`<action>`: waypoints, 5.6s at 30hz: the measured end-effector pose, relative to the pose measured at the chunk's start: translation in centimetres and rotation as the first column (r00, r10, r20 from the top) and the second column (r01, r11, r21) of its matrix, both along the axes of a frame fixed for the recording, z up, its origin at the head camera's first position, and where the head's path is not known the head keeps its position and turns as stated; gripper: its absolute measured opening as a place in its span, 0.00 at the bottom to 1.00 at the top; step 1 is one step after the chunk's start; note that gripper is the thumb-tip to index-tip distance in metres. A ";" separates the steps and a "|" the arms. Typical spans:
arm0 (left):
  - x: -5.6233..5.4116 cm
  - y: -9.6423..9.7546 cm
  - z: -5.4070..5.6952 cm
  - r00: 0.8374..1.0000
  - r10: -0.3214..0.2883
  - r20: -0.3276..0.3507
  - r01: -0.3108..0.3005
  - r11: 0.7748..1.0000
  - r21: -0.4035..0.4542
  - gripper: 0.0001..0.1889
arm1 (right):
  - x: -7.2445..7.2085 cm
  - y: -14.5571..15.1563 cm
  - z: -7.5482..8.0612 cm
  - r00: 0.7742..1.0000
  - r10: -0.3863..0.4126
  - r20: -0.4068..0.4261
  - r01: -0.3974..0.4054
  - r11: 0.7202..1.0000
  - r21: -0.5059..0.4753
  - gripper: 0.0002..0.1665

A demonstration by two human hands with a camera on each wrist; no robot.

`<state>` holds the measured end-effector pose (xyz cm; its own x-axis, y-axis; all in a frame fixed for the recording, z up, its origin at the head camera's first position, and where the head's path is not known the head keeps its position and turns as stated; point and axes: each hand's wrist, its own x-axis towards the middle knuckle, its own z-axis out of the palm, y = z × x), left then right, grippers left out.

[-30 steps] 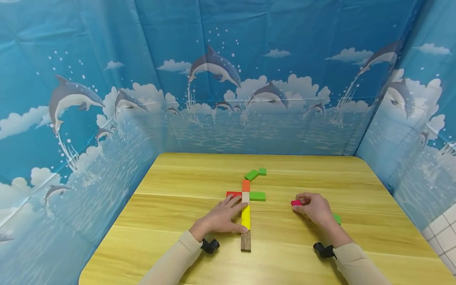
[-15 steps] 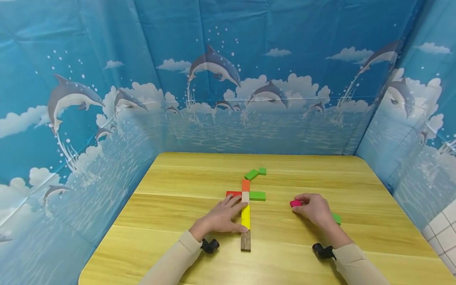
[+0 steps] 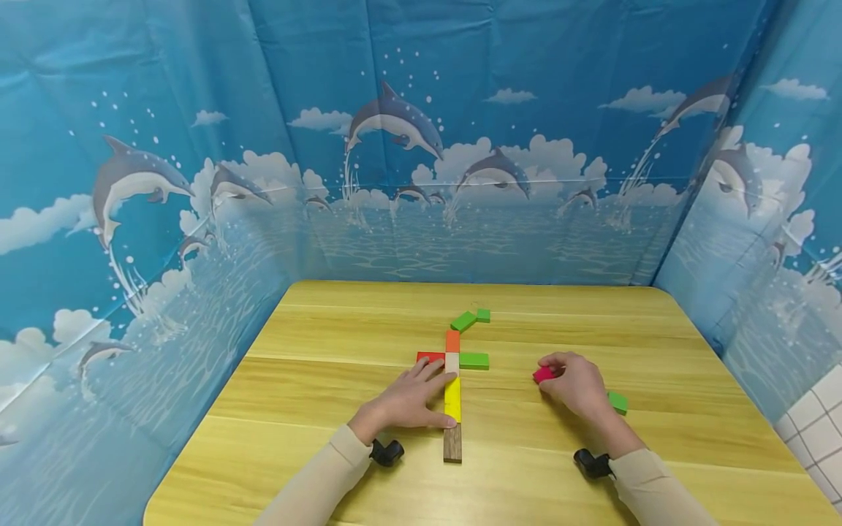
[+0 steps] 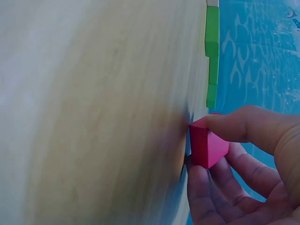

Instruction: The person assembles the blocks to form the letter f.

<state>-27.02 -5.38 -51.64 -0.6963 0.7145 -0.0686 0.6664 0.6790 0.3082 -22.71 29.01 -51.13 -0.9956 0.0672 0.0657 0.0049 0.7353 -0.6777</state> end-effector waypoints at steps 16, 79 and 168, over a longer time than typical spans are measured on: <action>0.1 -0.1 -0.2 1.000 -0.001 0.000 0.001 1.000 0.002 0.47 | -0.1 -0.5 -0.7 0.998 0.060 -0.013 -0.060 0.998 -0.021 0.21; 0.5 -0.6 -0.5 1.000 -0.004 0.000 0.004 1.000 0.017 0.48 | -9.0 -2.7 0.2 0.994 -0.105 0.033 0.109 0.970 -0.217 0.20; 0.1 0.1 -0.8 1.000 -0.014 -0.026 0.014 1.000 0.002 0.47 | -14.1 -3.5 -1.7 0.981 -0.171 0.090 0.192 0.922 -0.337 0.24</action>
